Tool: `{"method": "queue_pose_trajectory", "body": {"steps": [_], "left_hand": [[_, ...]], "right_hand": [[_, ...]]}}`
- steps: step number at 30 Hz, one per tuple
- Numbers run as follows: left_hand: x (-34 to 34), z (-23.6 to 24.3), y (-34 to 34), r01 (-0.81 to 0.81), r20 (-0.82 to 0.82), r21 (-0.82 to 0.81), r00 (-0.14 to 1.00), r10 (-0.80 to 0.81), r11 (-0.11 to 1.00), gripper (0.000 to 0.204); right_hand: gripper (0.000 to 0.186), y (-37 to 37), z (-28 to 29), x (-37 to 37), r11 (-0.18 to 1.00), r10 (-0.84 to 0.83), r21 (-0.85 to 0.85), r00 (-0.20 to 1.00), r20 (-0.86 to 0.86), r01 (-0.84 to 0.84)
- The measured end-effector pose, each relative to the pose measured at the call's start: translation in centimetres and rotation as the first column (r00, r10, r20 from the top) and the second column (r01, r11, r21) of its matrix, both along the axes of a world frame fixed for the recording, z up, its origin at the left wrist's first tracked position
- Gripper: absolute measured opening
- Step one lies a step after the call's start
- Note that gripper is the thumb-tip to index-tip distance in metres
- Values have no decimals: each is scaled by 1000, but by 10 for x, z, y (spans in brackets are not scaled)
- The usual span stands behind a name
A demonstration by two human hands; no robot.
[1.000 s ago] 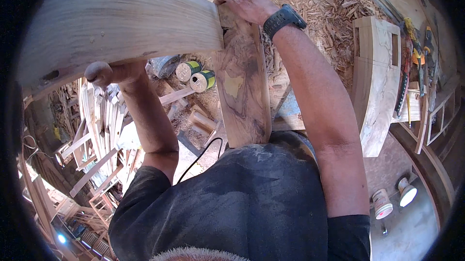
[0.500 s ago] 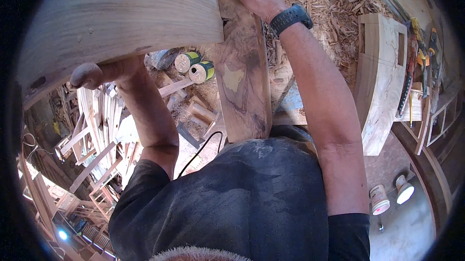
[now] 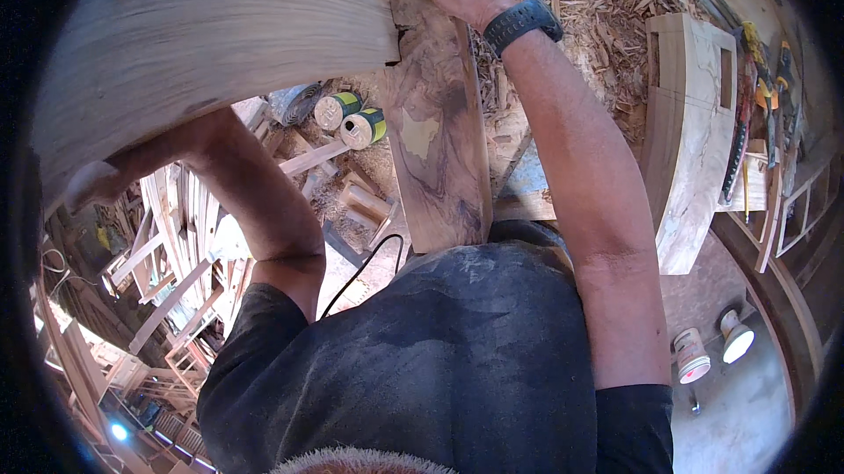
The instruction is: The person cuts a wooden piece with a handsaw, carves the wood using a chisel, fits a curved wooden piece onto the wooden block, and cuts the wood again with the handsaw.
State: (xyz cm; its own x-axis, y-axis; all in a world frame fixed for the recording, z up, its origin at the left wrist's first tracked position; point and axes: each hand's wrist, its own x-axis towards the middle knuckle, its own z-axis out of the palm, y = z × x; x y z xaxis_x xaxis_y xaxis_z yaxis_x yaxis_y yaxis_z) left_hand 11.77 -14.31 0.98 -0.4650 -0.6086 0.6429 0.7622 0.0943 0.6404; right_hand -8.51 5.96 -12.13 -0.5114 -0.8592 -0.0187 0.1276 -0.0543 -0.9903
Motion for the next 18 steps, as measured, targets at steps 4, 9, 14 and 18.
{"method": "queue_pose_trajectory", "body": {"steps": [4, 9, 14, 18], "left_hand": [[-17, 22, -13, 125, -21, -15, 992, -126, 992, 100], [-15, 25, -14, 133, -20, -24, 991, -134, 991, 101], [9, 44, -13, 89, -25, -69, 996, -91, 994, 103], [8, 58, -19, 136, -34, -75, 990, -139, 988, 104]], "right_hand": [[49, 3, 6, -1, 993, 47, 106, 999, -7, -46], [50, -4, -10, -5, 981, 105, 170, 993, -46, -96], [42, -12, -23, -8, 987, 84, 146, 983, -162, -60], [47, 1, -9, -2, 999, 40, -29, 992, -119, -44]]}}
